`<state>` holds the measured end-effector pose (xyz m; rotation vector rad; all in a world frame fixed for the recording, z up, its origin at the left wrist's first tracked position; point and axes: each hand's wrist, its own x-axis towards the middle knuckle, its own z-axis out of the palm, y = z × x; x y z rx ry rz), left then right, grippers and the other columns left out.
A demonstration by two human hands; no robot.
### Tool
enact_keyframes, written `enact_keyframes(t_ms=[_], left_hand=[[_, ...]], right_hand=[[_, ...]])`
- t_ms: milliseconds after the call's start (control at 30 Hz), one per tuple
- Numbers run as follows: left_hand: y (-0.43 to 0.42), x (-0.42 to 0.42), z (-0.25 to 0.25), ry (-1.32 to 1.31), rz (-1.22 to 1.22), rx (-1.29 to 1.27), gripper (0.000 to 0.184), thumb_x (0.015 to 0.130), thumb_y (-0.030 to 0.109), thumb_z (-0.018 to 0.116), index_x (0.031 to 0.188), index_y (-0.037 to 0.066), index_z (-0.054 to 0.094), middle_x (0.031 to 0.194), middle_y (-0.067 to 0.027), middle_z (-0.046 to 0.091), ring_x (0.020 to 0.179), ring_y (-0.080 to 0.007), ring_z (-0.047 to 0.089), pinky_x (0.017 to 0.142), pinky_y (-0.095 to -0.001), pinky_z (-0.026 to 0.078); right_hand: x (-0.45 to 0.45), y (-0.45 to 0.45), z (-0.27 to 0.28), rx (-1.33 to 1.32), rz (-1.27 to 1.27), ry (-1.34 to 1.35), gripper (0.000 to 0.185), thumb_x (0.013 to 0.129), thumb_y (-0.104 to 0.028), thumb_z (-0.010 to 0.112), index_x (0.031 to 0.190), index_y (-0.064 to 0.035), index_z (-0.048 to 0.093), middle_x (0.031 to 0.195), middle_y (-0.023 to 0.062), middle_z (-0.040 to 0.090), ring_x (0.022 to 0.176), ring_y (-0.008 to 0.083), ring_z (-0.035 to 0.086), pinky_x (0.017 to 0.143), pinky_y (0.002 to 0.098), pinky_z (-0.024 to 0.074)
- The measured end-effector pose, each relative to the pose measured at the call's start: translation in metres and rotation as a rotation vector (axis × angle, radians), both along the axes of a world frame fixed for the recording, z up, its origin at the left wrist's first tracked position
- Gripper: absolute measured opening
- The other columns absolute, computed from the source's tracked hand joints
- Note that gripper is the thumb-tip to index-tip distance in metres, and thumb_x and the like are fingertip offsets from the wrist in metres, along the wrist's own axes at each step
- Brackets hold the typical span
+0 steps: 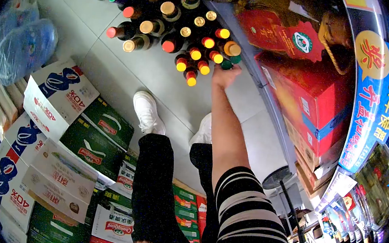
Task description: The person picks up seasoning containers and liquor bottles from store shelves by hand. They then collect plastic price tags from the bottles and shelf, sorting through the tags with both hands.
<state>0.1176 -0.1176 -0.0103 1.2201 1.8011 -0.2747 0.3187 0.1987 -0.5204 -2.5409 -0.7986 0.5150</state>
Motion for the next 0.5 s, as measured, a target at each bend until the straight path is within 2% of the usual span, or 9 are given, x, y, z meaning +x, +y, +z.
enact_keyframes(t_ms=[100,200,300,400,500], left_hand=[[-0.002,-0.003,0.002,0.000,-0.029,-0.016,0.024,0.064,0.035,0.061,0.070,0.015,0.051,0.081,-0.0108,0.047,0.080,-0.0323,0.046,0.065,-0.0479,0.034],[0.000,-0.004,0.003,-0.020,-0.009,-0.024,0.023,0.064,0.033,0.062,0.073,0.014,0.053,0.081,-0.0107,0.048,0.081,-0.0330,0.047,0.066,-0.0492,0.034],[0.002,-0.003,0.003,-0.032,0.016,-0.005,0.022,0.063,0.030,0.063,0.075,0.014,0.054,0.079,-0.0102,0.048,0.079,-0.0326,0.047,0.068,-0.0490,0.035],[0.019,0.000,0.004,-0.038,0.056,0.009,0.020,0.063,0.026,0.063,0.076,0.013,0.055,0.077,-0.0091,0.048,0.078,-0.0311,0.047,0.070,-0.0470,0.036],[0.023,0.005,0.008,-0.060,0.095,0.036,0.020,0.064,0.024,0.063,0.079,0.013,0.056,0.078,-0.0082,0.050,0.079,-0.0294,0.048,0.072,-0.0450,0.037]], right_hand=[[0.001,0.000,0.002,0.047,0.043,0.003,0.070,0.062,-0.025,0.080,0.111,-0.0016,0.037,0.101,0.0209,0.059,0.095,0.0364,0.058,0.082,0.0410,0.0453],[0.000,-0.002,-0.001,0.074,0.047,0.025,0.072,0.061,-0.018,0.079,0.115,-0.0037,0.035,0.103,0.0225,0.058,0.096,0.0402,0.057,0.083,0.0440,0.0458],[0.000,-0.004,-0.001,0.085,0.071,0.050,0.075,0.061,-0.018,0.080,0.117,-0.0020,0.033,0.104,0.0215,0.057,0.094,0.0373,0.059,0.082,0.0423,0.0464],[0.003,-0.015,0.003,0.237,0.061,0.282,0.076,0.061,-0.019,0.080,0.118,0.0000,0.033,0.102,0.0195,0.055,0.090,0.0331,0.060,0.081,0.0400,0.0471],[0.019,-0.044,0.009,0.132,0.100,0.247,0.070,0.063,-0.019,0.079,0.115,0.0021,0.036,0.101,0.0183,0.052,0.089,0.0288,0.059,0.081,0.0376,0.0466]])
